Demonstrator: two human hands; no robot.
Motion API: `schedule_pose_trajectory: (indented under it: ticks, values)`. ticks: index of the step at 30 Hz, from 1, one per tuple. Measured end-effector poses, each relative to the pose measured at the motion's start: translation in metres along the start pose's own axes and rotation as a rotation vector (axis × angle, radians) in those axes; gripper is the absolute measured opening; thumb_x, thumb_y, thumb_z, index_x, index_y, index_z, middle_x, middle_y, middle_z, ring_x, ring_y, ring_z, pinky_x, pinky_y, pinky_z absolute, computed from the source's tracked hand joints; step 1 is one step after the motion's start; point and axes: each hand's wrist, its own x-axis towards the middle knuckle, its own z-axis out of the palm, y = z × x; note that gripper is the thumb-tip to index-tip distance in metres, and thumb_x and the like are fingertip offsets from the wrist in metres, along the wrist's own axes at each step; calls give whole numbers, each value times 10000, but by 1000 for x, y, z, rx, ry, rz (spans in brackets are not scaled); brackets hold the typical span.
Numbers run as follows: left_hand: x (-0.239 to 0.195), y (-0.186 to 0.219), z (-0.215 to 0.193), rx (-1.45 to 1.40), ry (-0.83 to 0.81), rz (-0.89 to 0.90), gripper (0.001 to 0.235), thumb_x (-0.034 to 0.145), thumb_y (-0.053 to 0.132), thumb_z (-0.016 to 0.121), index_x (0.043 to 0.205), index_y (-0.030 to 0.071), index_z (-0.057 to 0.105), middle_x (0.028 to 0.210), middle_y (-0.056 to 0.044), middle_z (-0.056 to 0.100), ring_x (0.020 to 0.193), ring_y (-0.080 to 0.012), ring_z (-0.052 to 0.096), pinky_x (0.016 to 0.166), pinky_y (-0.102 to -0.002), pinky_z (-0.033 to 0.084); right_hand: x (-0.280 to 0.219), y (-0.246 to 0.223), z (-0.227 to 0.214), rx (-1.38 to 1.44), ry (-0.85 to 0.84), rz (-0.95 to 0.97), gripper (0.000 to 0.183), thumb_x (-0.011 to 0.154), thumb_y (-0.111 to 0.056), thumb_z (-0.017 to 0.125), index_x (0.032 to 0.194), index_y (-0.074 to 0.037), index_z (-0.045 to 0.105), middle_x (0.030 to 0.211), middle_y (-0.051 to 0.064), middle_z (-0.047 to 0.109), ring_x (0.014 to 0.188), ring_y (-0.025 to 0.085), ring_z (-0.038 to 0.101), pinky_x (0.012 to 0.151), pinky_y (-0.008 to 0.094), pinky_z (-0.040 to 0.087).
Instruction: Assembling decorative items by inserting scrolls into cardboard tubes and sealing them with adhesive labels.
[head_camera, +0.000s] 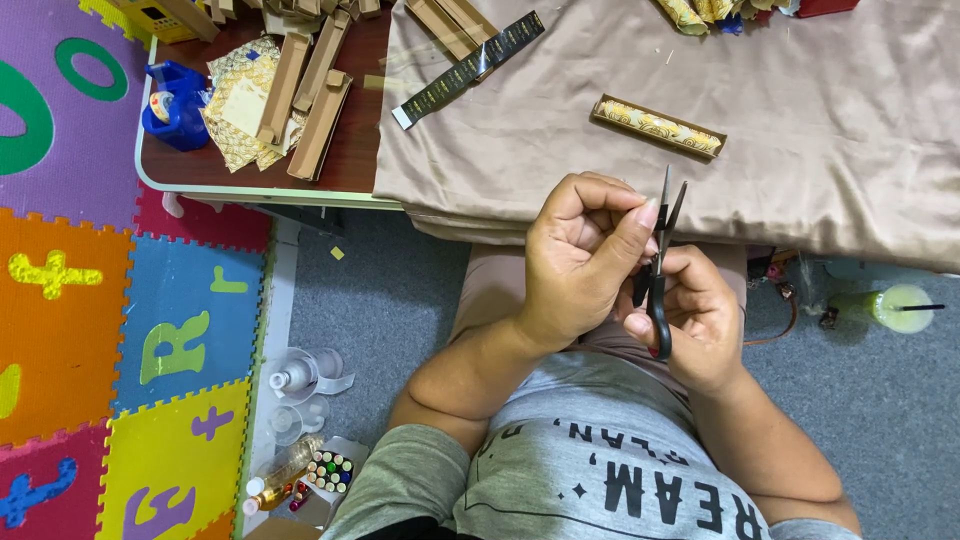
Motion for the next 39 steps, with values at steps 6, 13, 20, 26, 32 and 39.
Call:
schedule_pose_trajectory:
  ticks: [6, 13, 20, 26, 32, 39]
  values:
    - [0, -1, -1, 2, -3, 12, 122, 980, 37, 700, 1025, -17, 601, 959, -83, 595, 722, -79, 673, 579, -162, 574, -1, 4, -4, -13, 11, -2, 557, 736, -62, 846, 1202, 87, 581, 997, 192, 680, 801, 199, 735, 632, 279, 628]
    - [2, -1, -1, 7, -8, 40, 122, 982, 28, 697, 1032, -28, 600, 963, -97, 598, 724, -90, 681, 592, -183, 585, -1, 3, -10, -75, 1, -14, 490, 788, 18, 802, 1213, 88, 566, 885, 186, 696, 746, 154, 700, 622, 257, 586]
    - [2, -2, 0, -11, 2, 63, 128, 981, 14, 696, 1037, -41, 595, 968, -110, 598, 722, -102, 686, 594, -200, 594, -1, 5, -8, -99, 53, -20, 444, 821, 33, 797, 1194, 77, 560, 842, 169, 700, 719, 127, 706, 616, 234, 584]
    - [3, -4, -1, -39, 12, 65, 128, 978, 2, 692, 1037, -54, 593, 961, -116, 592, 707, -102, 682, 574, -205, 587, 5, -10, 5, -92, 53, -34, 468, 795, 12, 819, 1177, 96, 561, 793, 186, 685, 696, 140, 703, 599, 241, 585]
    - [5, -6, -3, -1, 27, 76, 127, 979, 16, 694, 1034, -40, 594, 954, -113, 598, 714, -100, 682, 587, -203, 592, 15, -25, 13, -84, 54, -60, 501, 777, -42, 833, 1173, 108, 567, 809, 210, 671, 702, 190, 730, 578, 241, 586]
    - [3, -5, -1, 23, 53, 29, 153, 977, 46, 702, 1053, -34, 596, 861, -74, 610, 682, -79, 675, 569, -186, 574, 6, -8, 3, -59, 18, 3, 572, 730, -42, 869, 1201, 79, 568, 905, 178, 689, 729, 154, 719, 584, 244, 589]
